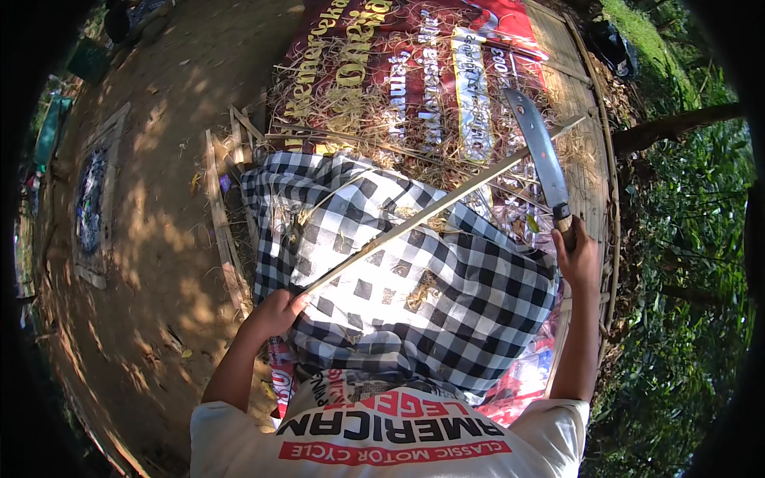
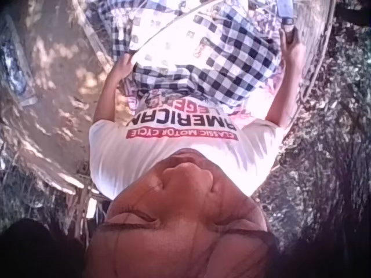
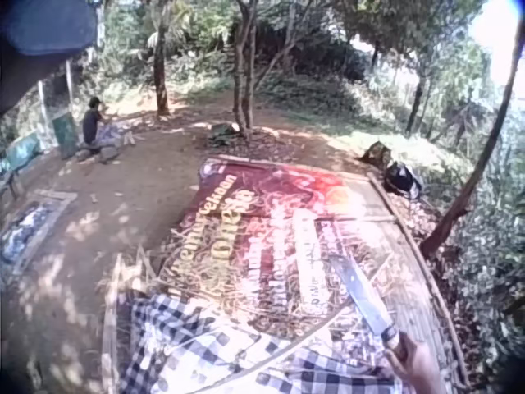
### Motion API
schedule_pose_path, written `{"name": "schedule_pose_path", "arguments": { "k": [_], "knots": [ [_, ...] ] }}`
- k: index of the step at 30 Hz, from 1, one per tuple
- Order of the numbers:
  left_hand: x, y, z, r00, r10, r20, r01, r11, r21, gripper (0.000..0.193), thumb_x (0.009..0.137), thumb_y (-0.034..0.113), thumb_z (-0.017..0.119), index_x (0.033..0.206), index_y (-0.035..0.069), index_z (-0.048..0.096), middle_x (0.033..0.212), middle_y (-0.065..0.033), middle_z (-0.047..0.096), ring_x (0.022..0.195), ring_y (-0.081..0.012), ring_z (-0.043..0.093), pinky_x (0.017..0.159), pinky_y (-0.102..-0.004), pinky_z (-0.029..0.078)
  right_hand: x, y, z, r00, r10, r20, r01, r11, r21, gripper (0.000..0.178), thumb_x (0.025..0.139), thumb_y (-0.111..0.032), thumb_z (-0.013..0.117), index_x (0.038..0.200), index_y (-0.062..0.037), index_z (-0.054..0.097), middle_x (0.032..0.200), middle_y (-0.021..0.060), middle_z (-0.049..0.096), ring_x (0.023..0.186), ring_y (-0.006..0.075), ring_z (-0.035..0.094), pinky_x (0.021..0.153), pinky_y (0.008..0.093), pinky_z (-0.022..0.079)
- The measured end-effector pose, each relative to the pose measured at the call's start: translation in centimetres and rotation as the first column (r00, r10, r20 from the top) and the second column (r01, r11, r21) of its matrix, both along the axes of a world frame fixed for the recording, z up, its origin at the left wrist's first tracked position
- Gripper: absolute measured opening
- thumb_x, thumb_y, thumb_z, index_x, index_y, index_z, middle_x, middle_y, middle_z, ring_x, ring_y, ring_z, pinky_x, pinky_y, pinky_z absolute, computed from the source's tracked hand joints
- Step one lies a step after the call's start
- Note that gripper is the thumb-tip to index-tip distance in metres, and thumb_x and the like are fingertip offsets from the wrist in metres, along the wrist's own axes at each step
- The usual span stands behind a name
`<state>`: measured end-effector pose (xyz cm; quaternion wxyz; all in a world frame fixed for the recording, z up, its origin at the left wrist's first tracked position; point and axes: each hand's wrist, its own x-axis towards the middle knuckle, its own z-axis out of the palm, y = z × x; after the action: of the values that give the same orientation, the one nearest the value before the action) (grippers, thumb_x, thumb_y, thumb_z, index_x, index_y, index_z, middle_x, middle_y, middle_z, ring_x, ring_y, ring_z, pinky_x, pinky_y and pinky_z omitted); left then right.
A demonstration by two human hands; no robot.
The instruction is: The person strips or scrapes a long bamboo stick using a large knife with a wooden handle while the bamboo rests on a bamboo platform covered with a checkered cloth.
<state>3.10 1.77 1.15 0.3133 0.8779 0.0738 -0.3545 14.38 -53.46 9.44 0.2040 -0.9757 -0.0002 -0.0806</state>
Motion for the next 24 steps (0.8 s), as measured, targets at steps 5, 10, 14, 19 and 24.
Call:
{"name": "schedule_pose_path", "arguments": {
  "k": [5,10,14,19,24],
  "knots": [
    [0.3,-0.2,-0.9,1.0,0.022,-0.018,-0.021,0.999,0.026,0.055,0.097,0.043,0.052,0.073,-0.006,0.054,0.061,-0.0198,0.05,0.059,-0.0298,0.049,0.059,-0.0431,0.042,-1.2,0.7,1.1,0.999,-0.045,-0.029,0.048,0.994,0.096,0.049,0.086,-0.03,0.071,0.115,0.0067,0.058,0.069,0.0191,0.064,0.061,0.0338,0.066,0.056,0.0387,0.049],
    [0.4,-0.1,0.1,0.999,-0.033,-0.04,0.029,0.995,-0.099,0.054,0.096,0.04,0.054,0.069,-0.007,0.052,0.054,-0.0187,0.045,0.05,-0.0239,0.043,0.053,-0.0434,0.037,-2.7,9.9,-0.7,0.913,0.238,-0.33,-0.208,0.97,0.125,0.048,0.081,-0.04,0.075,0.102,0.0004,0.06,0.069,0.0203,0.064,0.066,0.0382,0.066,0.057,0.0408,0.051],
    [0.3,-1.3,1.4,0.999,0.032,0.034,-0.027,0.992,-0.125,0.051,0.096,0.036,0.053,0.067,-0.006,0.05,0.049,-0.0158,0.038,0.048,-0.0199,0.035,0.05,-0.0436,0.033,-3.1,15.7,-3.0,0.863,0.479,-0.163,-0.475,0.878,0.065,0.056,0.082,-0.058,0.066,0.097,-0.0044,0.061,0.062,0.0164,0.061,0.059,0.0362,0.063,0.052,0.0428,0.048],
    [-0.5,-3.1,2.2,0.99,0.044,0.134,-0.053,0.996,0.067,0.05,0.091,0.043,0.06,0.072,-0.002,0.067,0.058,-0.023,0.056,0.06,-0.0394,0.062,0.054,-0.0429,0.045,-1.8,14.1,-2.2,0.829,0.544,-0.126,-0.545,0.838,0.029,0.054,0.084,-0.058,0.062,0.096,-0.0053,0.063,0.064,0.0123,0.061,0.057,0.0316,0.063,0.051,0.0395,0.048],
    [-0.4,-2.9,1.4,0.996,0.038,0.084,-0.044,0.997,0.07,0.051,0.09,0.044,0.063,0.069,-0.003,0.063,0.059,-0.0234,0.056,0.062,-0.0436,0.059,0.054,-0.046,0.044,-1.1,11.6,-1.3,0.811,0.566,-0.15,-0.575,0.817,-0.029,0.056,0.082,-0.058,0.064,0.098,-0.0052,0.064,0.064,0.0102,0.061,0.056,0.0301,0.062,0.054,0.038,0.049]
  ]
}}
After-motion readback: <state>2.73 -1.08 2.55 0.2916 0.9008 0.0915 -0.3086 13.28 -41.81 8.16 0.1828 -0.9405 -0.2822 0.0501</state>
